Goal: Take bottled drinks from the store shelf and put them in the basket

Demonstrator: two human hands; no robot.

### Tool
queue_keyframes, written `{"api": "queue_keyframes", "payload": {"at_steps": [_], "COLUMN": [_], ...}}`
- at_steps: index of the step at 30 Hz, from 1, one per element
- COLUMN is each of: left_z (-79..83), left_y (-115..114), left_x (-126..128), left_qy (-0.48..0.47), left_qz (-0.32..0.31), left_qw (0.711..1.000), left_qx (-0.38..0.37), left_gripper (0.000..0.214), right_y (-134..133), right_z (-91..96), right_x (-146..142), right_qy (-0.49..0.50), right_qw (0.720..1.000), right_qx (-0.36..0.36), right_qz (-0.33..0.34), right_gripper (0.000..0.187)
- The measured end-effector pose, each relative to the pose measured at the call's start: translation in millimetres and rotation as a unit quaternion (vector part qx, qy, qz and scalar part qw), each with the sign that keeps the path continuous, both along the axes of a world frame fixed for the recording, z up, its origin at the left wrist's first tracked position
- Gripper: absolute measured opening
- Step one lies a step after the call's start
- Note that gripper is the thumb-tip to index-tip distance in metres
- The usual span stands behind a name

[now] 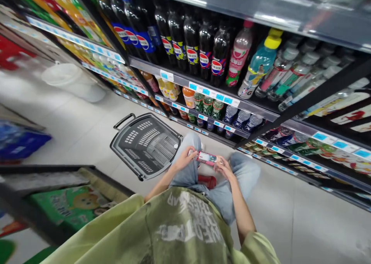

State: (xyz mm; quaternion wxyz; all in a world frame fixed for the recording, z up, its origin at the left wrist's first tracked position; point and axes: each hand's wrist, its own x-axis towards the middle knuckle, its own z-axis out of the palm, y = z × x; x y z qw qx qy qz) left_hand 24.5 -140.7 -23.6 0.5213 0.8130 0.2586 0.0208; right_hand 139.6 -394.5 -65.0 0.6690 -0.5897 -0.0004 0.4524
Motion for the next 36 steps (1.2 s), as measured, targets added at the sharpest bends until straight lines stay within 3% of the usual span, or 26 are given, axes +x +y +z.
{"api": "queue_keyframes", "payload": {"at_steps": [3,7,10,13,16,21,26,31,36], "left_z": [23.0,52.3,47.4,13.9,-35.8,-118.6,-187.8,-238.7,-266.6], "left_y": [15,70,117,148,160,162,152,138,140], "left_x": [-10,-34,-55,-70,-76,-82,-84,-74,-57], "left_qy": [-0.08,-0.12,-0.097,-0.024,0.1,0.229,0.323,0.356,0.361], "left_qz": [0.01,0.074,0.17,0.243,0.242,0.258,0.273,0.24,0.214], "left_qw": [0.996,0.977,0.956,0.942,0.946,0.931,0.904,0.903,0.907], "left_qx": [0.036,0.161,0.217,0.231,0.192,0.121,0.062,0.022,0.011], "left_gripper": [0.026,0.025,0.021,0.019,0.019,0.021,0.025,0.023,0.02], "right_y": [-2,-12,-18,-20,-20,-25,-31,-33,-32], "right_z": [-4.2,-17.0,-28.7,-36.8,-39.7,-40.5,-45.9,-52.5,-57.6], "right_x": [5,18,24,24,20,15,14,13,11], "right_qy": [0.007,-0.007,-0.015,-0.012,-0.001,0.003,-0.012,-0.011,-0.003], "right_qw": [0.999,0.992,0.98,0.972,0.972,0.97,0.965,0.959,0.954], "right_qx": [-0.012,-0.064,-0.107,-0.137,-0.153,-0.185,-0.225,-0.263,-0.29], "right_qz": [-0.029,-0.111,-0.17,-0.19,-0.181,-0.157,-0.133,-0.103,-0.08], "right_gripper": [0.07,0.061,0.058,0.056,0.056,0.055,0.051,0.043,0.041]}}
